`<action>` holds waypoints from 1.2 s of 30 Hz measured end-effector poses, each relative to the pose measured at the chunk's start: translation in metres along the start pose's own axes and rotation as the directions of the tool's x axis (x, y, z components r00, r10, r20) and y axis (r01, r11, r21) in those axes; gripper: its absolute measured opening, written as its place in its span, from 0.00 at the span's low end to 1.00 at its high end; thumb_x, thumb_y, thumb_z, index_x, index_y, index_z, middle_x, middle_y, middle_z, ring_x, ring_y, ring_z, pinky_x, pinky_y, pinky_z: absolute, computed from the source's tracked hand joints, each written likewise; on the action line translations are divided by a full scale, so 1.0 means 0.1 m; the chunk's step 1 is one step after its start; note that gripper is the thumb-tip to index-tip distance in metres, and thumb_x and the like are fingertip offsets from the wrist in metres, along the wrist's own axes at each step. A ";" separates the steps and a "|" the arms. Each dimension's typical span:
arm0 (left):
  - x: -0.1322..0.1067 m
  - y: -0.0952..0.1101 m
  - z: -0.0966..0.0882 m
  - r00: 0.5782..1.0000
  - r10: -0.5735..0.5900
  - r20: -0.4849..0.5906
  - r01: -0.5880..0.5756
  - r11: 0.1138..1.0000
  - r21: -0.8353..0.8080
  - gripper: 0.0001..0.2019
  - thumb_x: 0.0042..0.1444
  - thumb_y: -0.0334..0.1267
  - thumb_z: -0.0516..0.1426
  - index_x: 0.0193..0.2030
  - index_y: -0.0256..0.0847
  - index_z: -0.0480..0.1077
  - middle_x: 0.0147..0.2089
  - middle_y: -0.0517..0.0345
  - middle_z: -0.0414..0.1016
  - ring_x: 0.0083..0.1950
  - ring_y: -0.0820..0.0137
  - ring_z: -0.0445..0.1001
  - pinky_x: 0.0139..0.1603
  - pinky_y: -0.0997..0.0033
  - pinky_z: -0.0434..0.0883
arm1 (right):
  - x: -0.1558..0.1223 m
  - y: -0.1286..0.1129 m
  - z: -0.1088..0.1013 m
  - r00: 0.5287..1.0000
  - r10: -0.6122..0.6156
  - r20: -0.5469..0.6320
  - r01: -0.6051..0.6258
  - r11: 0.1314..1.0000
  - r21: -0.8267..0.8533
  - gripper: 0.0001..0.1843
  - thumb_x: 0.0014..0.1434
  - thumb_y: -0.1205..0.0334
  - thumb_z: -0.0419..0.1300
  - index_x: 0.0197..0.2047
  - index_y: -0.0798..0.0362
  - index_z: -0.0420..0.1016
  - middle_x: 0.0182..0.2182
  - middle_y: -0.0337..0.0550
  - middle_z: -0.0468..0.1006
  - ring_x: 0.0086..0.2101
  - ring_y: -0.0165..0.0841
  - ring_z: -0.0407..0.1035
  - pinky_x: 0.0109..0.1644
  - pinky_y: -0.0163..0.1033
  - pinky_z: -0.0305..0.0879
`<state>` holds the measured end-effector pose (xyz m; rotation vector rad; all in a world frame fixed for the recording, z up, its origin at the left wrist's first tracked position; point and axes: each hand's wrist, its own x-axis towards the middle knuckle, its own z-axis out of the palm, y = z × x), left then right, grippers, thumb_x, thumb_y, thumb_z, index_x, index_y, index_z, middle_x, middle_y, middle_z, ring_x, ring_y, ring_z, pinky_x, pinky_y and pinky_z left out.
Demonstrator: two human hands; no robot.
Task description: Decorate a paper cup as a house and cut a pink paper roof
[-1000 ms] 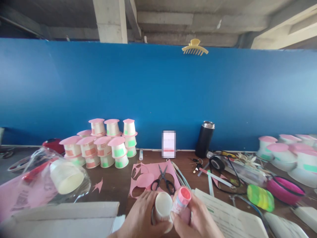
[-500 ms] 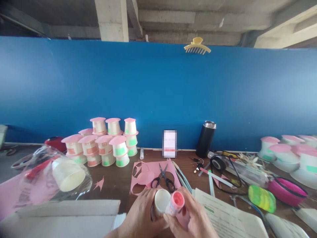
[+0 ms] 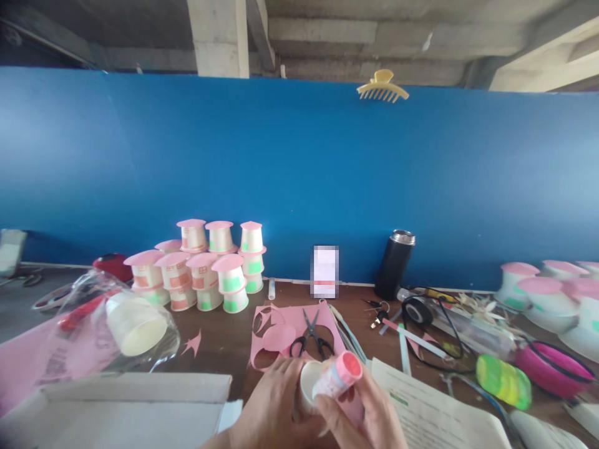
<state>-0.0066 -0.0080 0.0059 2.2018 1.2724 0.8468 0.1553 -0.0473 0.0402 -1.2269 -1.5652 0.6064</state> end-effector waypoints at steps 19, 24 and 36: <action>-0.01 0.01 0.02 0.998 0.060 -0.014 -0.060 0.998 -0.019 0.22 0.44 0.42 0.62 0.47 0.41 0.69 0.43 0.49 0.76 0.46 0.52 0.73 0.52 0.48 0.67 | 0.09 0.01 -0.01 0.971 -0.216 0.106 0.232 0.957 -0.175 0.10 0.57 0.59 0.62 0.43 0.45 0.78 0.38 0.44 0.80 0.40 0.44 0.74 0.46 0.44 0.70; -0.01 0.03 0.05 1.000 0.010 -0.012 -0.010 1.000 0.015 0.23 0.39 0.42 0.64 0.44 0.37 0.70 0.42 0.46 0.76 0.46 0.50 0.73 0.53 0.45 0.67 | 0.07 0.17 -0.05 1.000 0.004 0.024 -0.004 1.000 0.011 0.16 0.59 0.53 0.62 0.50 0.46 0.76 0.45 0.46 0.81 0.47 0.46 0.74 0.49 0.42 0.72; 0.00 -0.06 0.14 0.989 0.130 -0.064 -0.131 0.991 -0.013 0.24 0.44 0.45 0.63 0.48 0.40 0.68 0.43 0.47 0.77 0.45 0.50 0.74 0.51 0.42 0.67 | 0.10 0.02 0.00 0.968 -0.193 0.158 0.221 0.958 -0.184 0.13 0.59 0.58 0.61 0.47 0.47 0.77 0.42 0.45 0.81 0.43 0.43 0.76 0.48 0.40 0.73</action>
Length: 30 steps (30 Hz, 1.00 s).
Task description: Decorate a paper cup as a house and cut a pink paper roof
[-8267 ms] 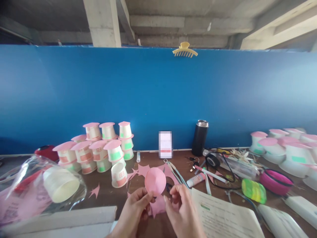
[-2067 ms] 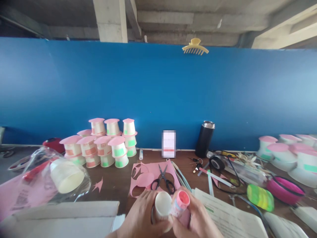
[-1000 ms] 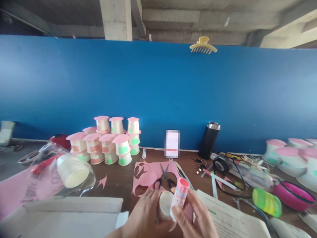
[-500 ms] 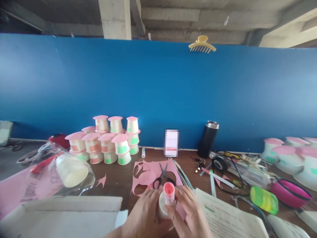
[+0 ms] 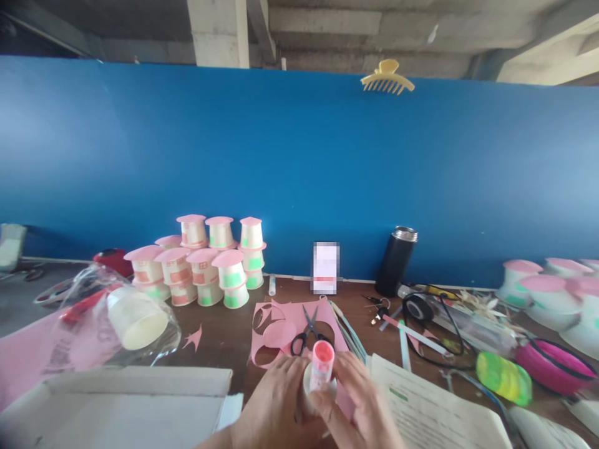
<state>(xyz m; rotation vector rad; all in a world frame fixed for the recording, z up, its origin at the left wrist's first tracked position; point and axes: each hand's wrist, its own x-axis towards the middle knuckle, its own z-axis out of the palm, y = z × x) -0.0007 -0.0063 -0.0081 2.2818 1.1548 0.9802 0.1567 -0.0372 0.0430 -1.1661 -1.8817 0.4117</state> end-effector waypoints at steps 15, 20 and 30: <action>-0.01 0.02 0.01 1.000 -0.010 0.007 0.010 1.000 -0.008 0.26 0.42 0.47 0.63 0.48 0.38 0.69 0.43 0.46 0.76 0.45 0.50 0.73 0.48 0.44 0.68 | 0.00 -0.02 -0.03 0.999 0.026 0.043 -0.026 0.999 0.019 0.17 0.59 0.56 0.60 0.52 0.45 0.77 0.45 0.45 0.81 0.46 0.44 0.76 0.50 0.40 0.73; -0.01 0.04 -0.01 0.999 -0.038 0.021 0.038 0.999 -0.011 0.25 0.40 0.46 0.64 0.45 0.37 0.70 0.42 0.46 0.77 0.44 0.50 0.73 0.48 0.45 0.69 | -0.06 0.10 -0.01 0.996 0.085 0.014 -0.086 0.992 0.091 0.18 0.59 0.54 0.61 0.53 0.45 0.76 0.46 0.45 0.81 0.47 0.44 0.76 0.50 0.40 0.73; -0.02 -0.04 0.10 1.000 0.005 -0.023 -0.005 1.000 -0.010 0.27 0.43 0.51 0.63 0.48 0.37 0.69 0.42 0.46 0.76 0.45 0.50 0.74 0.50 0.45 0.68 | -0.09 0.07 0.00 0.990 0.114 0.080 -0.121 0.989 0.089 0.19 0.61 0.54 0.60 0.55 0.47 0.74 0.49 0.49 0.80 0.52 0.47 0.72 0.52 0.43 0.72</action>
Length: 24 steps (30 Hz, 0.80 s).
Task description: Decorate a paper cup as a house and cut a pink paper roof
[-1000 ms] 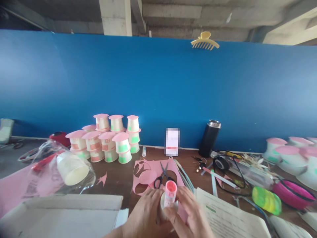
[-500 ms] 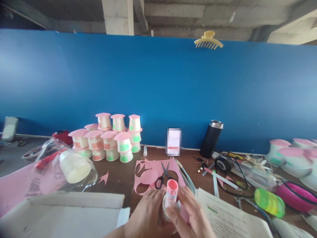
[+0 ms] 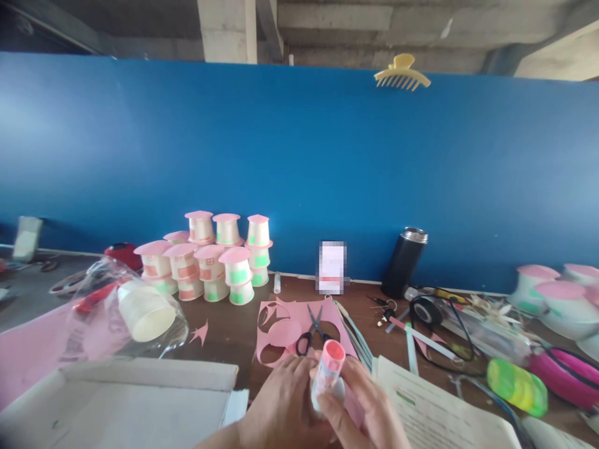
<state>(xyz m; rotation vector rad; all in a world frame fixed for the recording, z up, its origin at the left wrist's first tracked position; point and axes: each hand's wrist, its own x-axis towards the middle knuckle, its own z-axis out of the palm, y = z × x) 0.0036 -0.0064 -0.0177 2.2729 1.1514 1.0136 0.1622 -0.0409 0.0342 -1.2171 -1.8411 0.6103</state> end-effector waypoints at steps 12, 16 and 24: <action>0.03 0.02 -0.03 0.997 -0.061 0.048 0.060 0.998 0.011 0.28 0.37 0.51 0.65 0.43 0.36 0.70 0.40 0.45 0.76 0.42 0.50 0.74 0.47 0.45 0.70 | -0.05 0.02 0.11 0.969 0.165 -0.182 -0.125 0.969 0.212 0.19 0.59 0.48 0.60 0.50 0.48 0.75 0.44 0.47 0.82 0.47 0.44 0.76 0.50 0.42 0.74; 0.03 0.01 -0.02 0.997 -0.067 0.050 0.068 0.997 -0.030 0.30 0.38 0.55 0.64 0.44 0.34 0.71 0.42 0.43 0.76 0.45 0.50 0.73 0.51 0.45 0.68 | -0.01 -0.07 0.09 0.989 0.035 -0.142 -0.021 0.995 0.096 0.15 0.56 0.51 0.63 0.45 0.47 0.77 0.40 0.45 0.83 0.41 0.43 0.78 0.46 0.39 0.76; 0.03 0.08 -0.10 0.986 -0.146 0.087 0.153 0.985 -0.082 0.32 0.34 0.48 0.67 0.47 0.33 0.71 0.45 0.43 0.76 0.47 0.50 0.73 0.53 0.46 0.67 | 0.01 0.10 0.04 0.993 -0.040 -0.109 0.026 0.991 -0.131 0.15 0.59 0.53 0.61 0.48 0.46 0.75 0.44 0.44 0.82 0.45 0.42 0.77 0.49 0.40 0.74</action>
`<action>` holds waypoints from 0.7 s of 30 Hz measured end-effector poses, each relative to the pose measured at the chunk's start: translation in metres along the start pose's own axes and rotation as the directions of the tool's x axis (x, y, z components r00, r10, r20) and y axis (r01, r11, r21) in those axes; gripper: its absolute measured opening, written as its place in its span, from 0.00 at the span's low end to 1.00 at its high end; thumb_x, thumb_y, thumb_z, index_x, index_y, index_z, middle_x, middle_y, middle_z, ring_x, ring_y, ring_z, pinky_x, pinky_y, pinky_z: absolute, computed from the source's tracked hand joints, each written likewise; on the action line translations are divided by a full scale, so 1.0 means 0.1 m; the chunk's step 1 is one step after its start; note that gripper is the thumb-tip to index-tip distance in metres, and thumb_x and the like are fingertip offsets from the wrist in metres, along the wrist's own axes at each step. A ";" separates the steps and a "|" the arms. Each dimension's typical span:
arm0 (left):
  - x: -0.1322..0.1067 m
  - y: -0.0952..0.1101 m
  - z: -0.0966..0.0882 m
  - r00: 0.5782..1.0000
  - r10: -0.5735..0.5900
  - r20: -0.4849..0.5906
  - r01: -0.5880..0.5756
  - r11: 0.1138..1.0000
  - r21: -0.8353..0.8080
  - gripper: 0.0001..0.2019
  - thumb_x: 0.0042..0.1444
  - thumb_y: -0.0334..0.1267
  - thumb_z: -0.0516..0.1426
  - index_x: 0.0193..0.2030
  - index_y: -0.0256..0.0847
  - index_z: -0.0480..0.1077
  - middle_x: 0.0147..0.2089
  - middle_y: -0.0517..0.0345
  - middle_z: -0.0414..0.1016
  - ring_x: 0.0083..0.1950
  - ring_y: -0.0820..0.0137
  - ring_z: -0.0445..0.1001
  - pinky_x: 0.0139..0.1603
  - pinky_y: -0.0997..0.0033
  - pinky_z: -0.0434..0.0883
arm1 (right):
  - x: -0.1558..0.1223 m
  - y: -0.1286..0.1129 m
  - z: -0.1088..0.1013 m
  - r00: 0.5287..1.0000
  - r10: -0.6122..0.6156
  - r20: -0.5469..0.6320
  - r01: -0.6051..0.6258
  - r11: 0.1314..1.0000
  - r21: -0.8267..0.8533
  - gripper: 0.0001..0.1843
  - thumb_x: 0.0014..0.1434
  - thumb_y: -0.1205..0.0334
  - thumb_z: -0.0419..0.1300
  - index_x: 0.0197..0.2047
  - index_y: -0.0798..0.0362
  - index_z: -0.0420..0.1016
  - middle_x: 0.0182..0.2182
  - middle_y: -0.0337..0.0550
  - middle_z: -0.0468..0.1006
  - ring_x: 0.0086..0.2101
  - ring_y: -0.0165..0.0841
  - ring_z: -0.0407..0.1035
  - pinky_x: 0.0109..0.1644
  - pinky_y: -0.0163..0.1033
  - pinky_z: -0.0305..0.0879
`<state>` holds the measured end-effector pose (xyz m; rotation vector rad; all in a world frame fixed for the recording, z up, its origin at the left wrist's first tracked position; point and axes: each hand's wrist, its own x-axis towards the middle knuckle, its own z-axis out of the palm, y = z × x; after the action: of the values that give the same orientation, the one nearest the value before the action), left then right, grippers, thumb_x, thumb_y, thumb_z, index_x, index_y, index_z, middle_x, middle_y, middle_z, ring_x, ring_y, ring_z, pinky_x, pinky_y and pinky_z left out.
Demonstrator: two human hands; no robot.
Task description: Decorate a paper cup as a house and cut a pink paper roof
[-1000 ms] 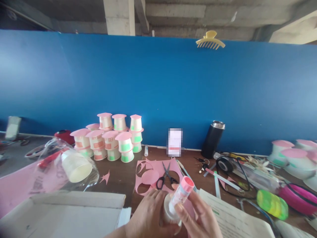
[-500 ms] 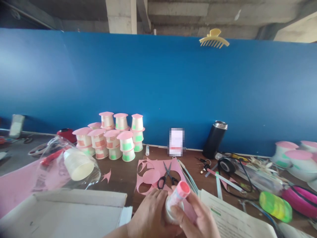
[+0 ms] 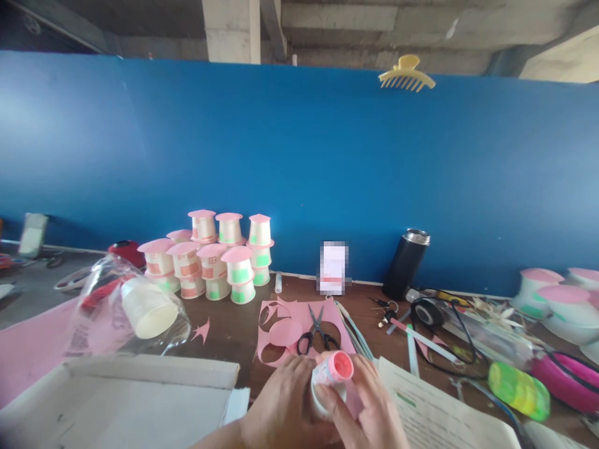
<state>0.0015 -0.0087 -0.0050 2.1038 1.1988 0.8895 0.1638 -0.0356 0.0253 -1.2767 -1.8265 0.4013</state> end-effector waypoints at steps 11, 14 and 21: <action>0.01 -0.01 -0.01 1.000 -0.029 0.005 0.029 0.997 -0.073 0.37 0.32 0.48 0.69 0.51 0.35 0.71 0.48 0.45 0.76 0.50 0.50 0.72 0.55 0.47 0.67 | 0.02 0.05 0.04 0.999 0.050 0.004 -0.050 0.998 0.023 0.20 0.63 0.53 0.56 0.56 0.50 0.72 0.54 0.51 0.77 0.55 0.45 0.70 0.56 0.44 0.70; 0.02 -0.02 -0.02 1.000 -0.019 0.016 0.020 0.997 -0.074 0.37 0.32 0.47 0.69 0.52 0.34 0.71 0.48 0.43 0.76 0.50 0.50 0.72 0.56 0.47 0.66 | 0.02 0.05 0.03 0.999 0.034 0.032 -0.034 0.999 0.011 0.19 0.63 0.53 0.56 0.55 0.49 0.73 0.53 0.50 0.78 0.55 0.45 0.70 0.57 0.45 0.69; 0.01 -0.02 -0.01 0.998 -0.054 0.023 0.055 0.998 -0.017 0.30 0.31 0.50 0.69 0.43 0.37 0.73 0.44 0.47 0.76 0.46 0.52 0.72 0.51 0.50 0.69 | 0.00 -0.10 0.03 0.989 0.148 0.000 -0.144 0.967 0.211 0.22 0.62 0.48 0.57 0.55 0.50 0.74 0.50 0.50 0.80 0.52 0.45 0.73 0.54 0.42 0.71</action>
<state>-0.0002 -0.0066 -0.0053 2.0519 1.2263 0.8469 0.1554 -0.0395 0.0308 -1.2657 -1.6334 0.6459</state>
